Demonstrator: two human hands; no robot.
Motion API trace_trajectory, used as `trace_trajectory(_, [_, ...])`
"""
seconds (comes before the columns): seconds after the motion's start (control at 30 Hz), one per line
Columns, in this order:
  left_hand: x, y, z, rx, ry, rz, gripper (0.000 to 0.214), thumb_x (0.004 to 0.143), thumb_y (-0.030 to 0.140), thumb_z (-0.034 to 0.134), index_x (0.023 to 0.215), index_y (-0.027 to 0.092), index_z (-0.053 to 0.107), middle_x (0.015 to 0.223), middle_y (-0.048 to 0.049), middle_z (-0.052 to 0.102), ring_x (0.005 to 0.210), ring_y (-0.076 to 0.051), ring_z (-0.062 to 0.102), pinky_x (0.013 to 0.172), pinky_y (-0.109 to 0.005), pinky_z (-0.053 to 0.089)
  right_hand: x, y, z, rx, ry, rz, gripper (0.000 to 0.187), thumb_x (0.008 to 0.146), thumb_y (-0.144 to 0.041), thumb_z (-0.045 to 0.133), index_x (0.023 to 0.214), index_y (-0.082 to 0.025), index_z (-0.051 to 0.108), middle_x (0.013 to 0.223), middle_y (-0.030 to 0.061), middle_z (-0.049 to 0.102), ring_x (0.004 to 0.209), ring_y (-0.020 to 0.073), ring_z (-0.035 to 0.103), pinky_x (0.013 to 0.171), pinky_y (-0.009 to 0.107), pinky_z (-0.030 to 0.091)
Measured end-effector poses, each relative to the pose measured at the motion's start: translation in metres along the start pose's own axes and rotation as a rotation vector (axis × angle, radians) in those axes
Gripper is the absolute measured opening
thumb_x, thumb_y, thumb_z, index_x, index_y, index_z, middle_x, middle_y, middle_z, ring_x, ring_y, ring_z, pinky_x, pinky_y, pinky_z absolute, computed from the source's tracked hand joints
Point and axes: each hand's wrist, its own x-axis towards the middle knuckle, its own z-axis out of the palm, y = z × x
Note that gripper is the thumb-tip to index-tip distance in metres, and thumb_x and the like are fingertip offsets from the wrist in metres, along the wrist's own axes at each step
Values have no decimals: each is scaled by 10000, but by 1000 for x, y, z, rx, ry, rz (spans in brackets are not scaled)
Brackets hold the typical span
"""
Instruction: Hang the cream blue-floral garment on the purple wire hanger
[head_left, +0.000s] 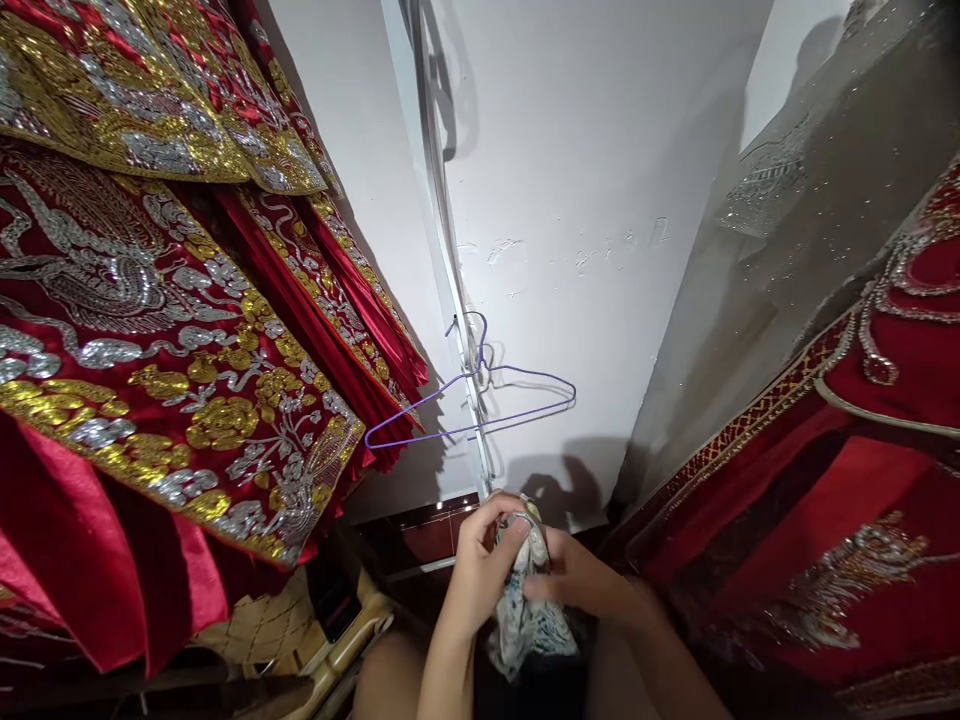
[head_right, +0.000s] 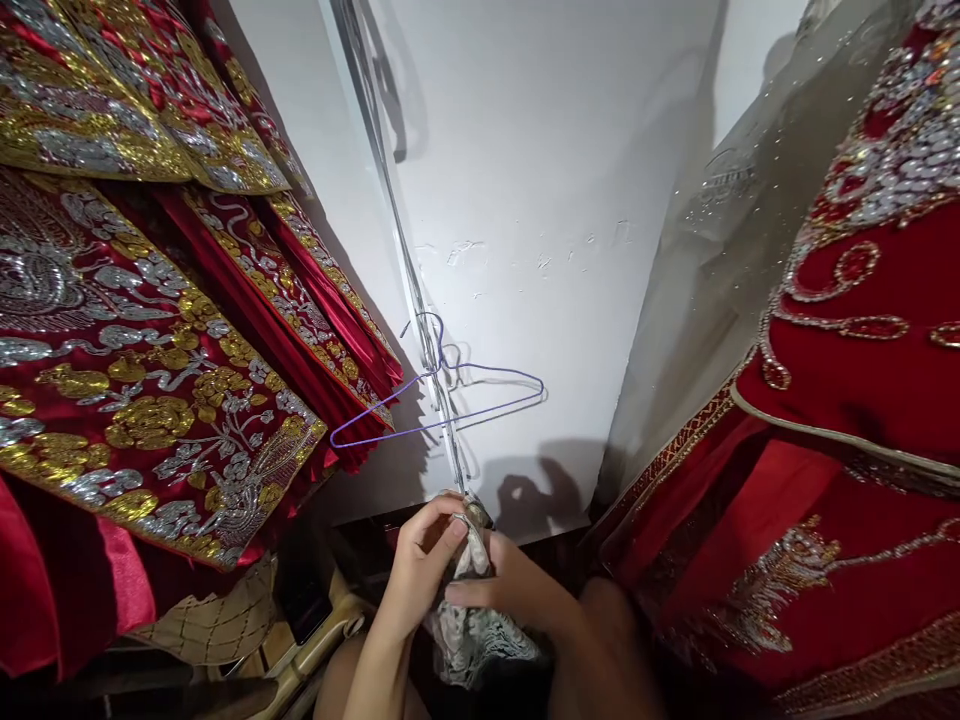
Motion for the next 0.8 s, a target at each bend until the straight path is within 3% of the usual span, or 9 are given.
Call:
trace_trajectory(0.07, [-2,-1,-5,64,38,49,233,923,415,611,893,186,633,943,-71,595,920,-206,571,865,-302,458,8,-4,17,70,-3,75,285,684,-326,750,917,-198,648,818,14,613,818,217,548,756,312,448])
trace_trajectory(0.13, [-7,-3,-17,134,4,10,264,921,438,609,1048,207,619,1062,-85,597,1016,-223,574,935,-320,451,14,-7,23,62,4,127,231,663,-230,691,886,-197,638,780,1,606,770,193,531,703,288,431])
trace_trajectory(0.23, [-24,-11,-40,179,-229,-209,452,928,474,588,1314,243,540,1217,-93,615,1161,-244,563,1035,-344,414,22,-21,8,-125,-18,104,180,658,-180,606,836,-185,629,732,-14,580,694,158,500,641,260,406])
trace_trajectory(0.3, [-39,-18,-55,209,-399,-324,422,931,497,568,1249,224,619,1187,-82,660,1157,-259,576,1042,-349,411,29,-36,-11,-249,37,-8,147,628,-156,565,766,-182,607,704,-22,557,658,142,472,619,250,392])
trace_trajectory(0.37, [-53,-25,-69,307,-465,-391,365,916,507,575,1054,195,705,1078,-68,704,1056,-269,609,970,-334,447,40,-52,-31,-301,164,-164,134,585,-141,536,705,-191,570,681,-29,535,649,140,459,617,248,392])
trace_trajectory(0.47, [-67,-23,-92,525,-361,-445,378,924,519,531,882,185,704,957,-52,724,940,-267,622,851,-301,459,67,-66,-47,-232,347,-266,192,612,-159,531,786,-212,593,669,-43,525,626,141,464,611,242,397])
trace_trajectory(0.6, [-70,-2,-121,780,-183,-473,480,925,583,464,704,199,647,795,-66,711,798,-271,624,734,-303,437,114,-54,-41,-149,327,-214,331,740,-273,579,1061,-222,640,845,-7,648,776,178,582,752,280,460])
trace_trajectory(0.7, [-68,12,-136,895,-54,-509,495,884,613,499,611,223,633,694,-85,696,754,-301,643,748,-344,441,136,-32,-33,-301,327,-242,268,764,-317,598,993,-191,656,918,25,675,925,203,604,883,305,441])
trace_trajectory(0.8, [-64,16,-149,964,37,-491,329,823,534,605,763,245,750,890,-120,765,1000,-364,673,954,-436,427,132,-13,-38,-370,336,-215,179,801,-371,587,827,-197,623,720,-17,600,741,176,560,743,281,438])
